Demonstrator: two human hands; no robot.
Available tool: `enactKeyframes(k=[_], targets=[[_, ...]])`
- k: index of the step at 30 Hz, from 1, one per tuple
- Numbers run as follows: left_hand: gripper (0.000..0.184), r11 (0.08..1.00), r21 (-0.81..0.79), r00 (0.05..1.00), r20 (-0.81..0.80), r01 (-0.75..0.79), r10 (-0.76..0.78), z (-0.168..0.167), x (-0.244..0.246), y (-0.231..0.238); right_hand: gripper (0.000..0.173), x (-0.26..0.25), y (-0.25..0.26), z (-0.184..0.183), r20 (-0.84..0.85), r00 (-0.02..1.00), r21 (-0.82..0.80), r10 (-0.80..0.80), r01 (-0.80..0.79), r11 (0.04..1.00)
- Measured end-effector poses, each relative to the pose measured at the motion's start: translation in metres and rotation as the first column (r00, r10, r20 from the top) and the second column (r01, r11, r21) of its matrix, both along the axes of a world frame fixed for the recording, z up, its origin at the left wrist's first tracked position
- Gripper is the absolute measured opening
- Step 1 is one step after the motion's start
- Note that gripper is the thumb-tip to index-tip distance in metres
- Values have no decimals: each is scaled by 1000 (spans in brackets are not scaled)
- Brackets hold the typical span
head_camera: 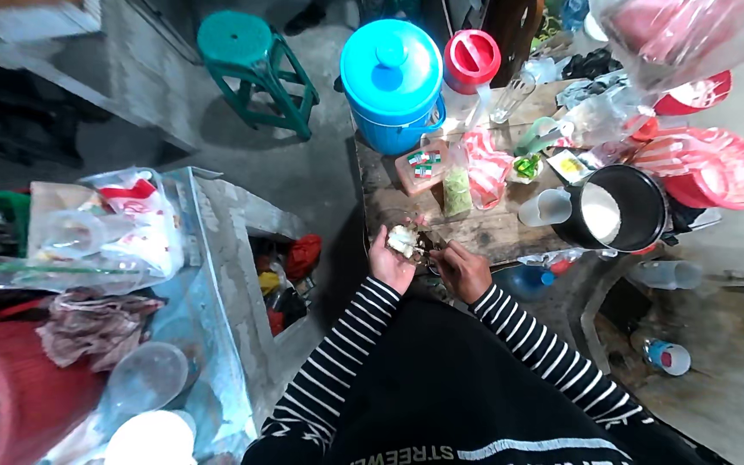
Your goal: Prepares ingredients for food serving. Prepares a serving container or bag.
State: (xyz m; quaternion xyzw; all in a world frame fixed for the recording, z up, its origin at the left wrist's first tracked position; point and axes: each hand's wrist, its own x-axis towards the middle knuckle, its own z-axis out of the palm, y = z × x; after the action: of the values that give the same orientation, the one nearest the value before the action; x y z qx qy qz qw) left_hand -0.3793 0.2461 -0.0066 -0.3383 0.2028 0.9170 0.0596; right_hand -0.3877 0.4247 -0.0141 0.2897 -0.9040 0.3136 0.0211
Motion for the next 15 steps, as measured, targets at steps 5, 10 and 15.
enactKeyframes(k=[5, 10, 15], targets=[[58, 1000, -14, 1000, 26, -7, 8, 5, 0, -3, 24, -11, 0, 18, 149, 989, 56, 17, -26, 998], [55, 999, -27, 996, 72, -44, 46, 2, -2, -5, 19, -16, -2, 25, 4, 998, 105, 67, -67, 992], [57, 998, -45, 996, 70, -48, 51, -3, 0, -7, 23, -17, -3, 27, 10, 999, 146, 45, -46, 988]])
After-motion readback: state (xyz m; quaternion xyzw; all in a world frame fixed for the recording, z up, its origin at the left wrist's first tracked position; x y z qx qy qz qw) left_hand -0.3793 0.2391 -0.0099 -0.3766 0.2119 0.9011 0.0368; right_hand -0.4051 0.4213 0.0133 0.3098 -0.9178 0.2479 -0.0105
